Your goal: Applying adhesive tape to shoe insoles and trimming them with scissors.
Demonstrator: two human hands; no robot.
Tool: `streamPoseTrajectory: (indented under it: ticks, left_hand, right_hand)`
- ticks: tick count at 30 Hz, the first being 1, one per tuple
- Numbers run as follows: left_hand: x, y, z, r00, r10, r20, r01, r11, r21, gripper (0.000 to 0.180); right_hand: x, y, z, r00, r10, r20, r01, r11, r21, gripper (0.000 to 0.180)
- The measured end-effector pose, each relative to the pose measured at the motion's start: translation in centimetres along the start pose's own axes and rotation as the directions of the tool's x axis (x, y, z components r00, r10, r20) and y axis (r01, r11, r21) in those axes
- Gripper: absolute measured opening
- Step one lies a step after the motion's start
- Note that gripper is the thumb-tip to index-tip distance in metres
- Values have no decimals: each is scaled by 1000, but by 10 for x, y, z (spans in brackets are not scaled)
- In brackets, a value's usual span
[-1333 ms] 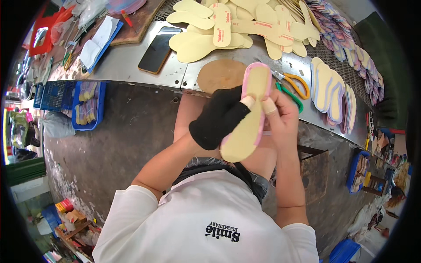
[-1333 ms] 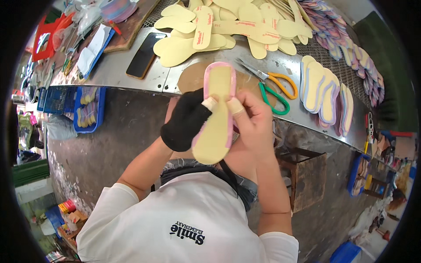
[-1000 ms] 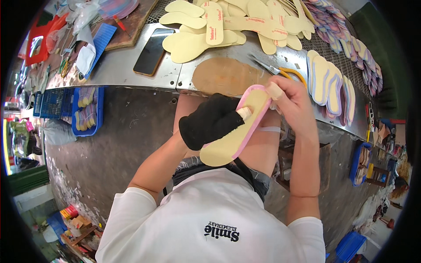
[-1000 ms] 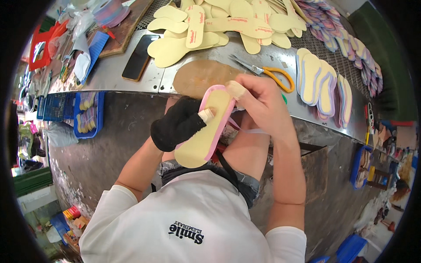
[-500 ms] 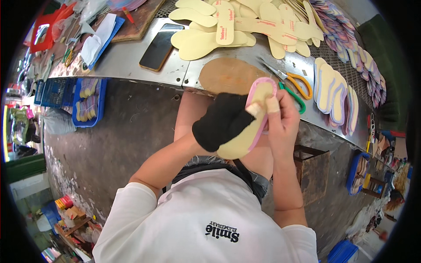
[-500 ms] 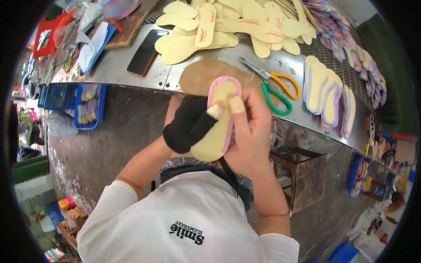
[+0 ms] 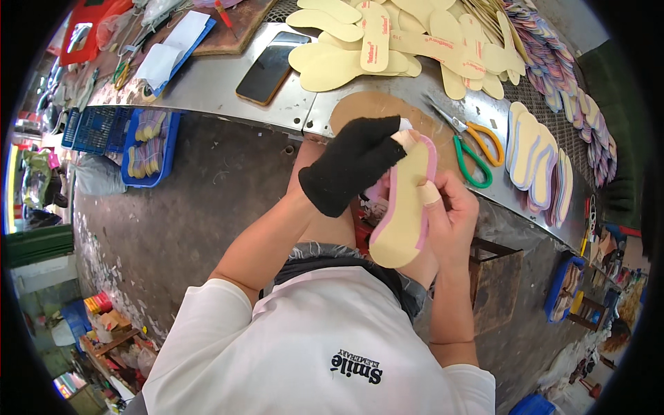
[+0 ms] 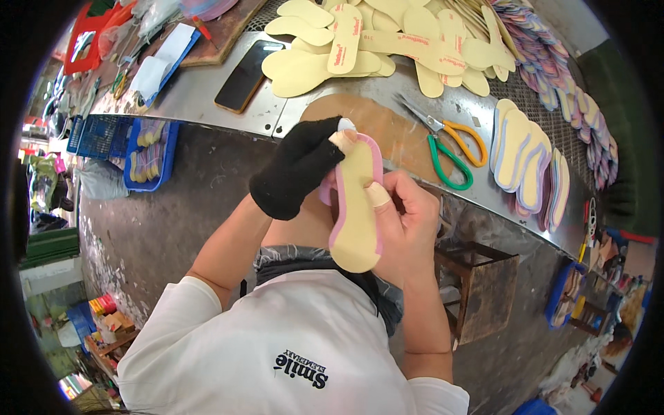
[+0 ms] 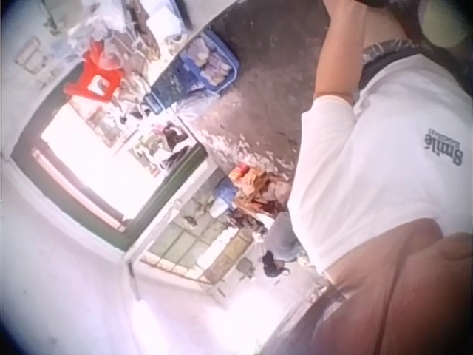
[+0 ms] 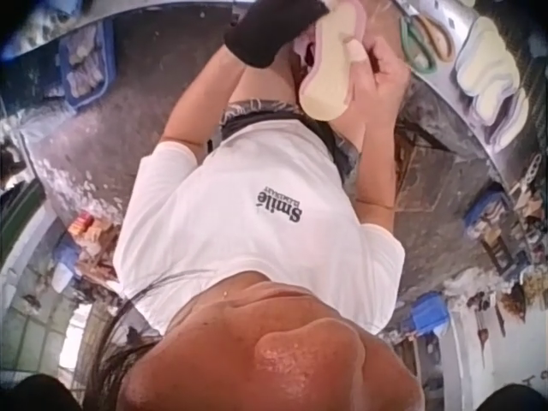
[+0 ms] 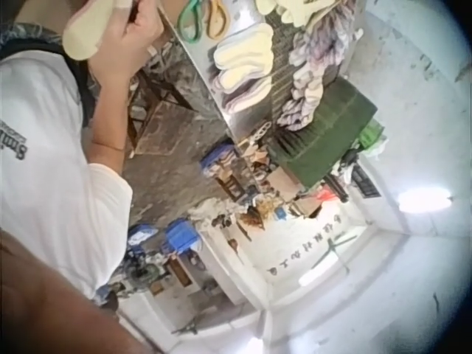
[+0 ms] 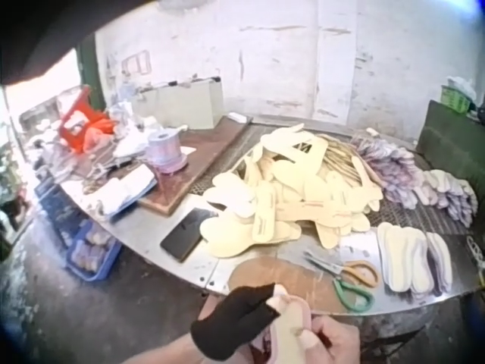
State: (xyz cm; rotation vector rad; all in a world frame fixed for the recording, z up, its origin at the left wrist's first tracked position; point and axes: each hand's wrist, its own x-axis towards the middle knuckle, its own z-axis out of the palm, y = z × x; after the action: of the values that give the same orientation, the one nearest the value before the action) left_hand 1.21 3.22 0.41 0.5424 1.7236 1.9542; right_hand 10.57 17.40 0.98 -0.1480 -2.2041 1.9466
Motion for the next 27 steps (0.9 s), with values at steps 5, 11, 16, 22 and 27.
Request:
streamPoseTrajectory:
  ticks: [5,11,16,22,27]
  left_hand:
    - [5,-2,-7,994,-69,-79,55,985,-161,30]
    - [0,-16,2,979,-86,187,160,889,-428,29]
    - [-5,-8,-6,995,-78,63,88,981,-174,19]
    - [-11,15,0,971,-205,126,210,977,-33,10]
    - [-5,11,6,994,-75,78,76,997,-15,23]
  right_hand:
    - [-5,9,-1,993,58,103,-77,978,193,10]
    - [-7,29,7,874,273,401,-483,566,668,18]
    - [9,7,-16,969,225,97,-242,940,240,19]
    - [30,-9,-24,978,1,206,-37,984,172,17]
    - [27,-4,-10,947,-311,85,321,935,-151,16]
